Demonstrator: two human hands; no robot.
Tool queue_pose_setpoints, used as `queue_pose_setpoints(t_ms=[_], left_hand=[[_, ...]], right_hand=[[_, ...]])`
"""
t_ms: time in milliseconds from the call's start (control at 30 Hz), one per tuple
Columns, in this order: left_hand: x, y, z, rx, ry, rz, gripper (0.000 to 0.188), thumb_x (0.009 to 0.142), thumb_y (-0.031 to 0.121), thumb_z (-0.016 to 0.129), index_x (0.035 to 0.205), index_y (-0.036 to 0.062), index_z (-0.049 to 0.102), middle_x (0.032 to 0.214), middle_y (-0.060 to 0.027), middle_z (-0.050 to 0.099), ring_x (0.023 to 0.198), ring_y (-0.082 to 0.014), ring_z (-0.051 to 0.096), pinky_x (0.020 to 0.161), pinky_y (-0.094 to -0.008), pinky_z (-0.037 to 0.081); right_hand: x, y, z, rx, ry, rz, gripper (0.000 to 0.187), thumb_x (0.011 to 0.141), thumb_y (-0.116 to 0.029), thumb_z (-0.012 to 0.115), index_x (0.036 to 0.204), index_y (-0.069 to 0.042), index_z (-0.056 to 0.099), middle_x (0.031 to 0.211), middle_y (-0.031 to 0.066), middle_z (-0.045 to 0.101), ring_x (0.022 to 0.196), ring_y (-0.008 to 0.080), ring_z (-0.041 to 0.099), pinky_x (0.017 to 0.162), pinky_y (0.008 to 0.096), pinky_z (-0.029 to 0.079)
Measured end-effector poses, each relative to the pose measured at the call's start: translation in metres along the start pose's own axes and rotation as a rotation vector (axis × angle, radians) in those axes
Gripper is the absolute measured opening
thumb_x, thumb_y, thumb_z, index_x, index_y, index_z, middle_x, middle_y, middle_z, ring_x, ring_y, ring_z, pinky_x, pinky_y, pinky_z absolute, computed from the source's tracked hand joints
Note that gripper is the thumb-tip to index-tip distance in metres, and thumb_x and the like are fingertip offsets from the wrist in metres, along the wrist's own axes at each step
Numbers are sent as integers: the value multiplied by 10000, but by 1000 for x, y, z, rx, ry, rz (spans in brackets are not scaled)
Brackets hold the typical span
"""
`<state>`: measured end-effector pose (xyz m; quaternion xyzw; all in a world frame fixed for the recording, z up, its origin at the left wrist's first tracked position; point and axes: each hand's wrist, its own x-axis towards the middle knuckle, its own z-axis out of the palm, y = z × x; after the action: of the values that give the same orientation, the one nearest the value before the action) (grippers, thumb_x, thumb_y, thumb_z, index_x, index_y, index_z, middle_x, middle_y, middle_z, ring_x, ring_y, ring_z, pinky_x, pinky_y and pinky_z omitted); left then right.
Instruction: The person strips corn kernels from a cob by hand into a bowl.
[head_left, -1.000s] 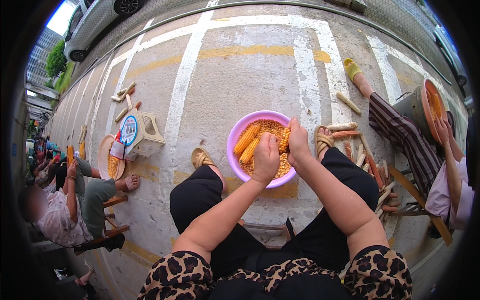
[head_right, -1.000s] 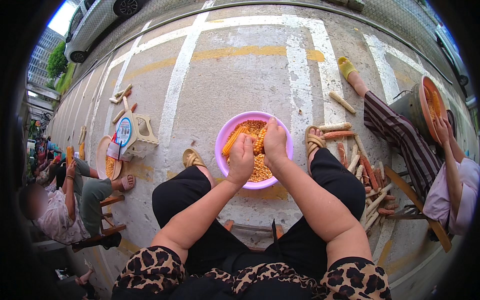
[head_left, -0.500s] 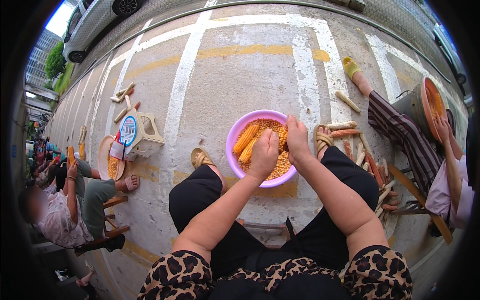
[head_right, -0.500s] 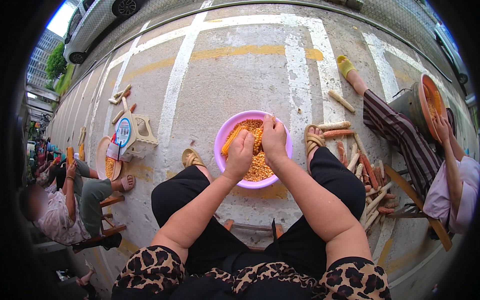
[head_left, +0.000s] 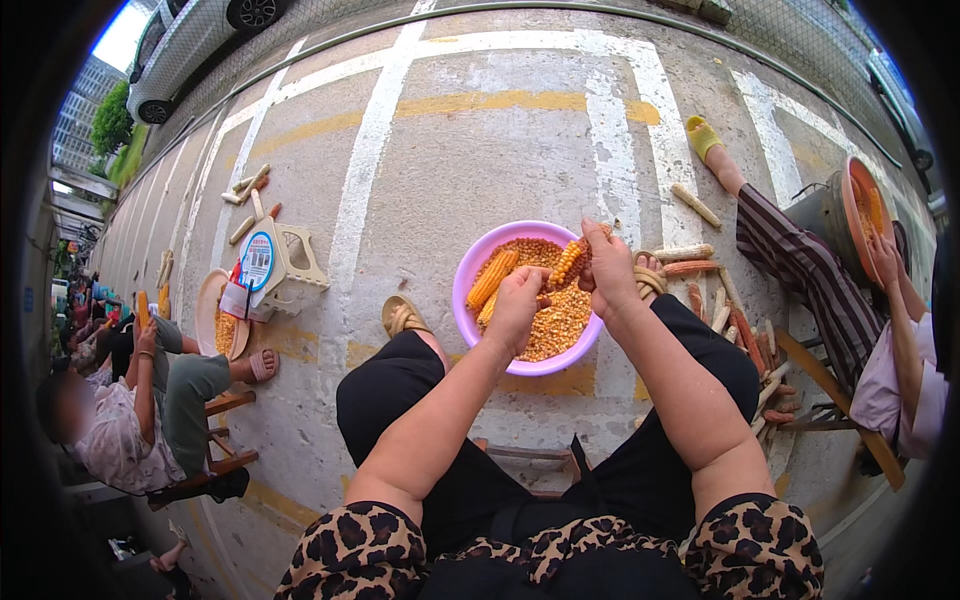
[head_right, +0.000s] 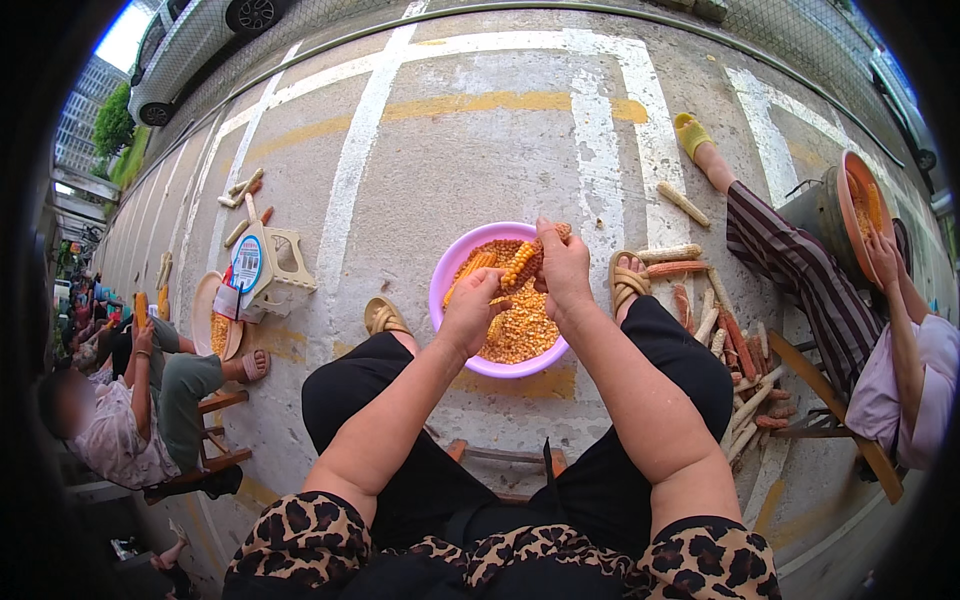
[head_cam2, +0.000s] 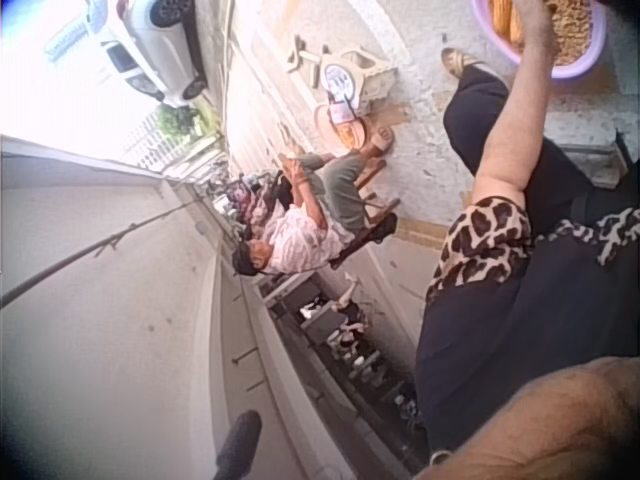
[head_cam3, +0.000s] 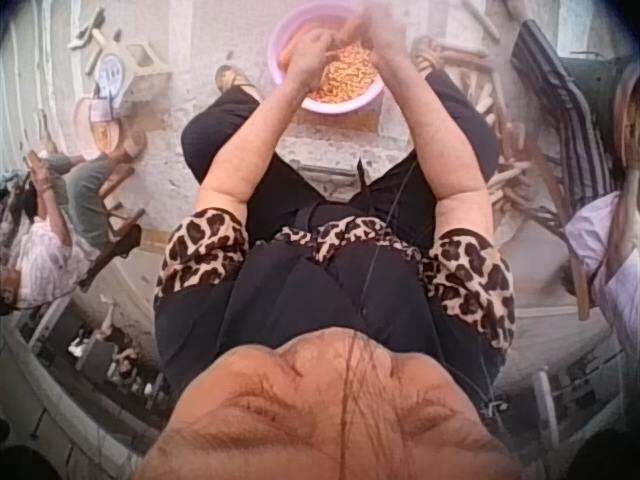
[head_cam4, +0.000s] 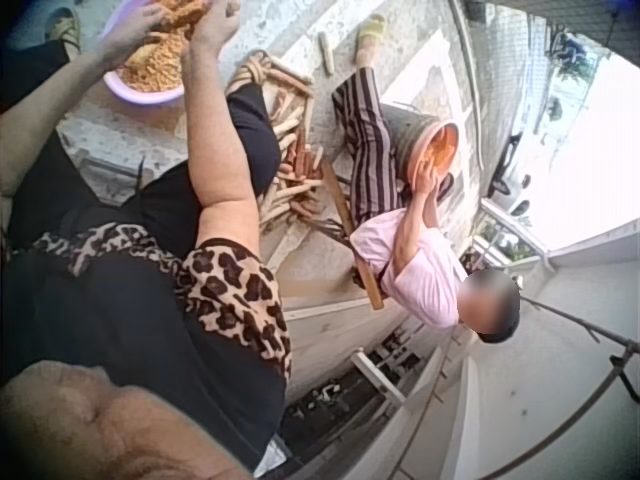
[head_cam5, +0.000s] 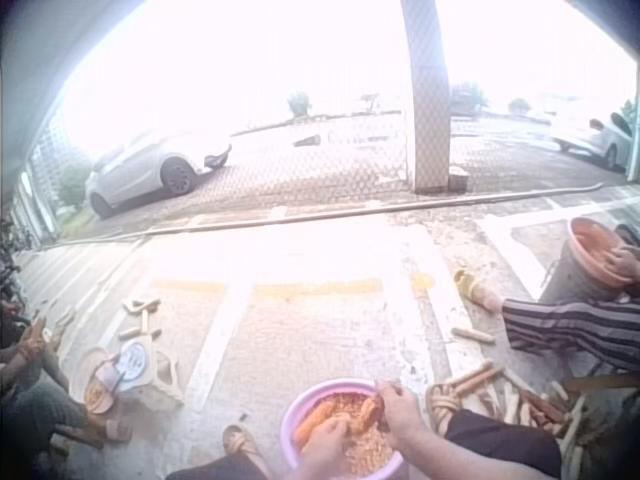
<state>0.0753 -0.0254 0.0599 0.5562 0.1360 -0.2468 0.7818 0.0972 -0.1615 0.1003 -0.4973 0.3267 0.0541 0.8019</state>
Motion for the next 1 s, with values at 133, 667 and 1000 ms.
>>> queue_pose_setpoints(t_ms=[133,667,1000], left_hand=[[-7,13,11,34,48,7,249,938,289,428,1027,96,558,960,-4,579,846,-96,521,759,-284,410],[-8,30,12,13,-206,228,162,941,235,465,906,81,505,764,37,508,626,-10,458,525,-170,394],[-5,13,6,396,-78,405,114,939,138,393,888,76,474,782,29,476,711,-19,440,608,-178,390]], right_hand=[[2,0,-6,-1,-66,14,214,872,-311,555,788,-137,463,572,-34,457,404,52,381,346,196,264],[-7,14,5,-88,-377,-27,240,923,-297,426,932,-73,513,785,8,528,657,88,505,560,243,423],[-1,29,1,-154,-318,-99,271,932,-285,418,989,-40,518,887,43,544,819,102,507,733,266,427]])
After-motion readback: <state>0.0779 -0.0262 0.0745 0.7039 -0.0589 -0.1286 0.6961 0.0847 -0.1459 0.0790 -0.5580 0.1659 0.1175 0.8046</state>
